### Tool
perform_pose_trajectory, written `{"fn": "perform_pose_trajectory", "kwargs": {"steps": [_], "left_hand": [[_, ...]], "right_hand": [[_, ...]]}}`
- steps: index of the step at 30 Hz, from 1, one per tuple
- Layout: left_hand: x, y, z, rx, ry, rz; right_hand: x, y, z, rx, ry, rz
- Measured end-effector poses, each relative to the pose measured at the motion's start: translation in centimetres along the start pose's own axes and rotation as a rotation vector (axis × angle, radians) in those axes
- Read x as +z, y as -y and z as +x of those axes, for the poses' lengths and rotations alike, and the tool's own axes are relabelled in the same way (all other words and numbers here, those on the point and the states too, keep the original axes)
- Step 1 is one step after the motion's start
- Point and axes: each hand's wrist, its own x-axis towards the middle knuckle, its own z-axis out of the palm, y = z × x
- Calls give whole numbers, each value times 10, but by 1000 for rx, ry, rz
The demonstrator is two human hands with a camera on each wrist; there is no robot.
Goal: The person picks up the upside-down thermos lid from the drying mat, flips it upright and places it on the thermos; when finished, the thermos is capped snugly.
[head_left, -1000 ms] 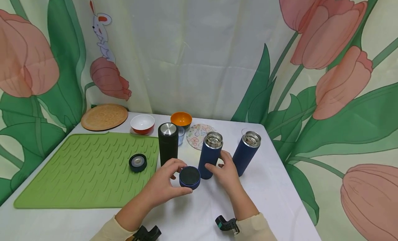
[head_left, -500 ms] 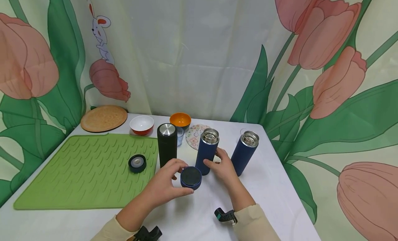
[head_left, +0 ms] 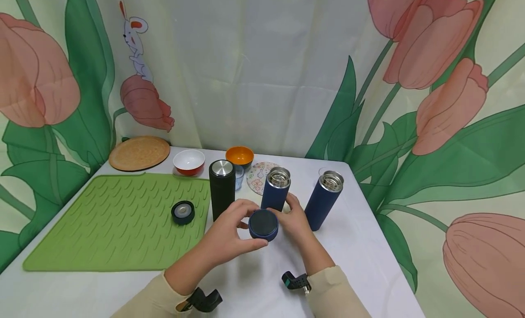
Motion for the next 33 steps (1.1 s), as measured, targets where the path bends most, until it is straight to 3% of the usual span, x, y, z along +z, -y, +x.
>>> {"fn": "perform_pose_trajectory", "kwargs": {"steps": [3, 7, 13, 17, 21, 28, 33], "left_hand": [[3, -15, 14, 58, -68, 19], [6, -31, 35, 116, -172, 44], [14, -39, 70, 20, -252, 36], [20, -37, 90, -51, -264, 66], [24, -34, 100, -92, -267, 58], [24, -20, 103, -140, -230, 18], [20, -12, 106, -114, -176, -39]], "right_hand": [[-1, -3, 5, -33, -14, -7], [-2, -5, 6, 19, -2, 5], [-2, -2, 4, 44, 26, -59], [-2, -1, 4, 44, 22, -81], [-4, -1, 2, 58, 28, -62], [-5, -1, -2, 69, 66, -18], [-6, 2, -1, 69, 68, -9]]}}
